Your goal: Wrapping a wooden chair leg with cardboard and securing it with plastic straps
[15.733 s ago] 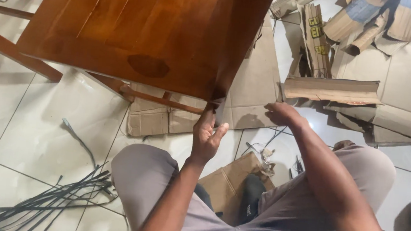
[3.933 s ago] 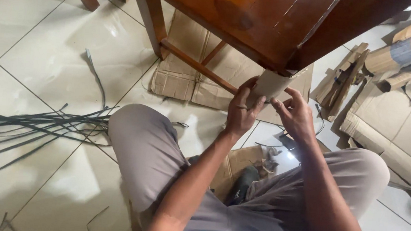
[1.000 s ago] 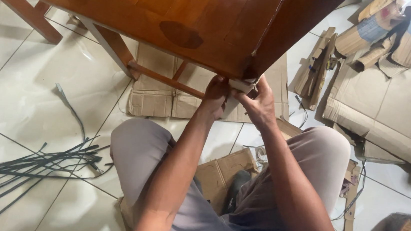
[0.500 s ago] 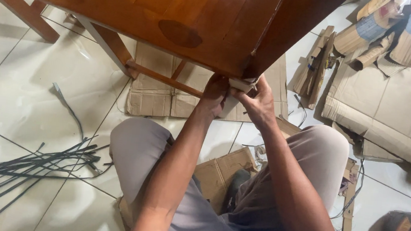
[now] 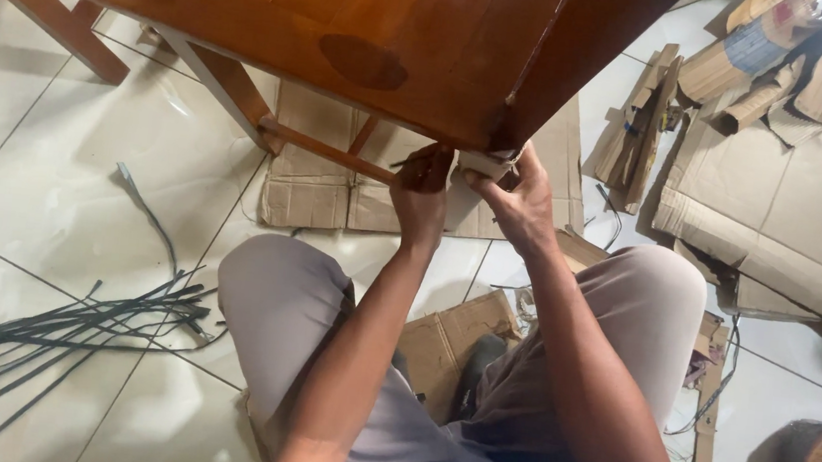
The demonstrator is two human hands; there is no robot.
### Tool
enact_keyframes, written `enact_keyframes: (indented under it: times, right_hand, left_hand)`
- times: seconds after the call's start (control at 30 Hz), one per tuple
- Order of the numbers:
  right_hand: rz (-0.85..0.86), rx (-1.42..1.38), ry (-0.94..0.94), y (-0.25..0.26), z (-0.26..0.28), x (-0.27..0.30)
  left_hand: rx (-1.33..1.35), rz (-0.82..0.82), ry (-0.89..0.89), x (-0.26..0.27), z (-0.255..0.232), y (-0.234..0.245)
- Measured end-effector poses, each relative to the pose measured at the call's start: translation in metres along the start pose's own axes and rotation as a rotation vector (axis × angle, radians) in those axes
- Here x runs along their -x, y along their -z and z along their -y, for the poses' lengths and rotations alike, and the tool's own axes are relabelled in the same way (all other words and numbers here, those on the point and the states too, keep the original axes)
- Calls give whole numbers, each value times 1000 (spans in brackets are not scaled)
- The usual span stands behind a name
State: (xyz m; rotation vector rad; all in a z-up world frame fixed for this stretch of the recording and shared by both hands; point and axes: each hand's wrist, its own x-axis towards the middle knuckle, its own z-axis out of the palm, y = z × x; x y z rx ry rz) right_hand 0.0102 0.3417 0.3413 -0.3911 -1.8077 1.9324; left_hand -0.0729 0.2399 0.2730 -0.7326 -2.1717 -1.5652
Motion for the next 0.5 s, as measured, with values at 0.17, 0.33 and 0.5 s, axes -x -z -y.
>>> enact_keyframes:
  times: [0.17, 0.33, 0.5]
  right_hand:
    - [-9, 43, 1, 2, 0, 3]
    - [-28, 85, 15, 5, -12, 3]
    - [-187, 315, 116, -3, -20, 9]
  left_hand:
    - [370, -91, 583, 15, -39, 14]
    - [571, -67, 721, 26, -73, 17]
    - [595, -69, 459, 29, -76, 20]
